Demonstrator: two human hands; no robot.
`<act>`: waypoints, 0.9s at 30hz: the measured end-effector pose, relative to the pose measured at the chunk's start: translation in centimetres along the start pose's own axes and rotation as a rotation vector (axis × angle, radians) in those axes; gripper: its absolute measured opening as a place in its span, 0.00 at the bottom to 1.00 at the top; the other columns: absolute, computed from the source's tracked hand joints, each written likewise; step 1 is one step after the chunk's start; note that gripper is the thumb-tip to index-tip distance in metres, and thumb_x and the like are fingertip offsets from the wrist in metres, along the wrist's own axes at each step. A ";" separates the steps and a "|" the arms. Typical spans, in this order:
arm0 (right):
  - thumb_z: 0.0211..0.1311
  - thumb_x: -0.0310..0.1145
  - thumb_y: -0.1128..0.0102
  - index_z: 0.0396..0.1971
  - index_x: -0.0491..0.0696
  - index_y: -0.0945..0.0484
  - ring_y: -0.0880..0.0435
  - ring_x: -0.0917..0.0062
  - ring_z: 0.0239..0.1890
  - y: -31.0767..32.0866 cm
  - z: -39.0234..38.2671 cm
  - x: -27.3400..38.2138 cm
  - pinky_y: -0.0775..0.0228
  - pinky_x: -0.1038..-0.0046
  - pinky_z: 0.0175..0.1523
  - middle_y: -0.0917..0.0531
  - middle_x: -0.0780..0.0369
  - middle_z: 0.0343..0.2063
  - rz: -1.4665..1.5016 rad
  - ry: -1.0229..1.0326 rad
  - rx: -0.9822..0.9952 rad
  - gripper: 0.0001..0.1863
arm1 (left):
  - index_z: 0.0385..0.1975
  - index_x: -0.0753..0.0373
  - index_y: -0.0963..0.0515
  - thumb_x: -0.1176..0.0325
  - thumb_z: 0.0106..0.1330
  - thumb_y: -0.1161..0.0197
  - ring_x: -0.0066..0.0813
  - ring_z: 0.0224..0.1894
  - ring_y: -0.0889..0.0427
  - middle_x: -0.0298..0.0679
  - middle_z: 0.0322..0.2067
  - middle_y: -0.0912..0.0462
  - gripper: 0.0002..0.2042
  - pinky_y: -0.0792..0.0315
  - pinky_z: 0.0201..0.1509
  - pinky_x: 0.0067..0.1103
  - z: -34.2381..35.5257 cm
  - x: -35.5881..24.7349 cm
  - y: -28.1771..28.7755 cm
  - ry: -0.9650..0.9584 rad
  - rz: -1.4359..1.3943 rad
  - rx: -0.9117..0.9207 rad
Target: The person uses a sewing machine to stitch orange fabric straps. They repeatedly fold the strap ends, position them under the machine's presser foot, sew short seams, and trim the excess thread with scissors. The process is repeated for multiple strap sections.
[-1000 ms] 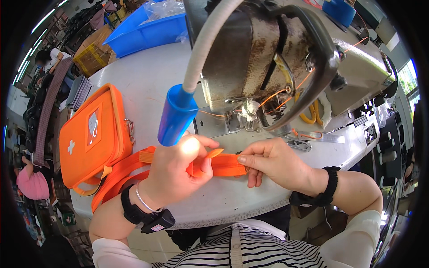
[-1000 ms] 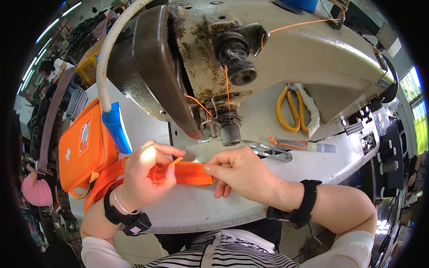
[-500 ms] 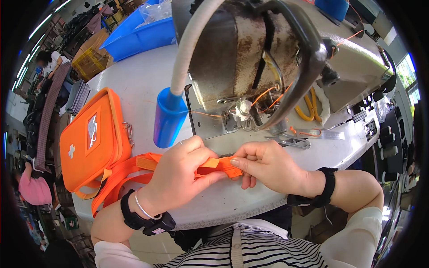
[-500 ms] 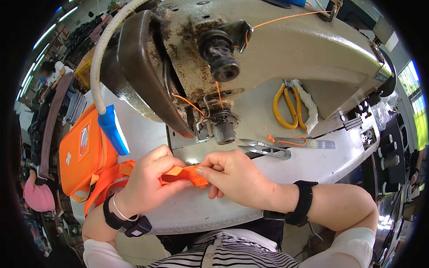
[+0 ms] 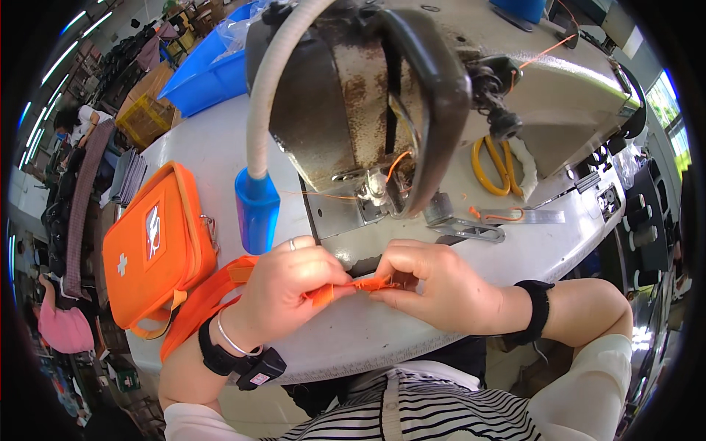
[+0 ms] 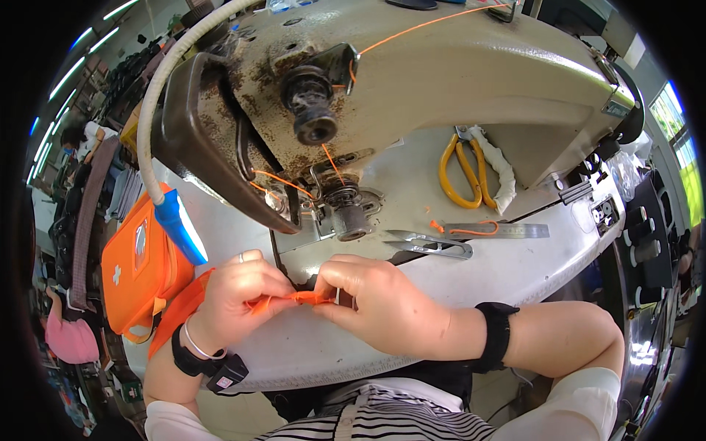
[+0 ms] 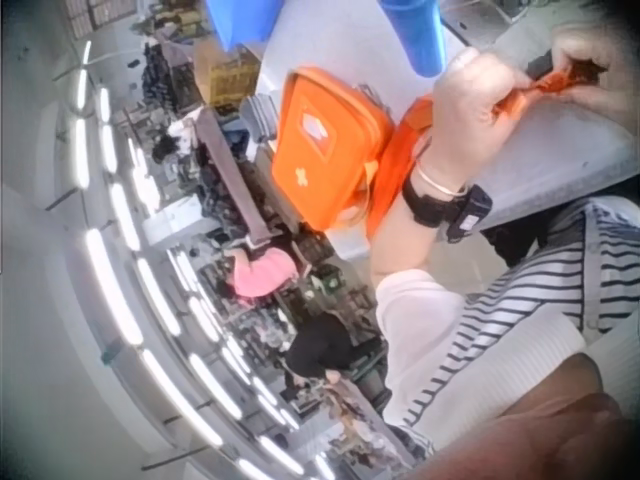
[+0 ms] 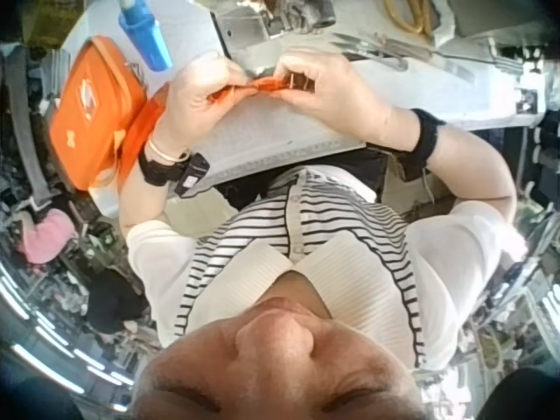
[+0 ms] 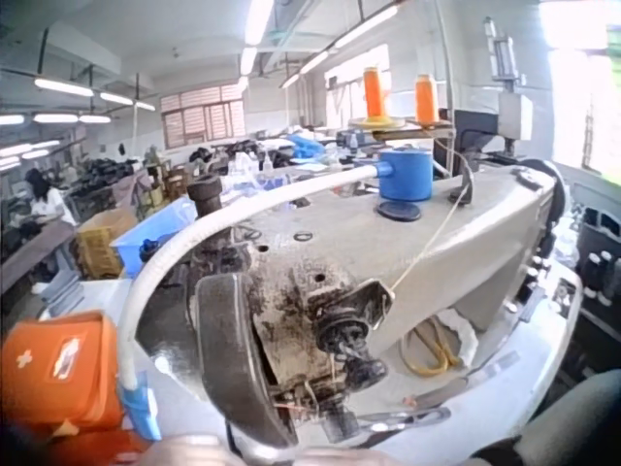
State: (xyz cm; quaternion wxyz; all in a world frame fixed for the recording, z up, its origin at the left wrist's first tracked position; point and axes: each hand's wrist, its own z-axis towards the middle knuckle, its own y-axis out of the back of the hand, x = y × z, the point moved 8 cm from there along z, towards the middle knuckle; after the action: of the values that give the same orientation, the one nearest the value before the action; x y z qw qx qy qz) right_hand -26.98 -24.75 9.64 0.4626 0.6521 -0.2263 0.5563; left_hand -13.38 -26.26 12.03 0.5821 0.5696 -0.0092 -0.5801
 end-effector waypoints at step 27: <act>0.53 0.20 0.36 0.37 0.44 0.23 0.25 0.80 0.32 0.5 -1.4 1.1 0.32 0.79 0.35 0.26 0.62 0.38 0.072 0.141 0.071 0.11 | 0.22 0.58 0.23 0.71 0.41 0.35 0.24 0.26 0.28 0.31 0.30 0.22 0.07 0.34 0.23 0.20 -0.9 -4.7 -0.6 -0.446 0.464 -0.035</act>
State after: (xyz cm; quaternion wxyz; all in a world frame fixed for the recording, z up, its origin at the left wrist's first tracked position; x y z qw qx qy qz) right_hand -27.83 -23.57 10.74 0.4336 0.6188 -0.1965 0.6248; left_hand -14.67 -22.27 14.37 0.6921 0.4012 -0.2560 -0.5427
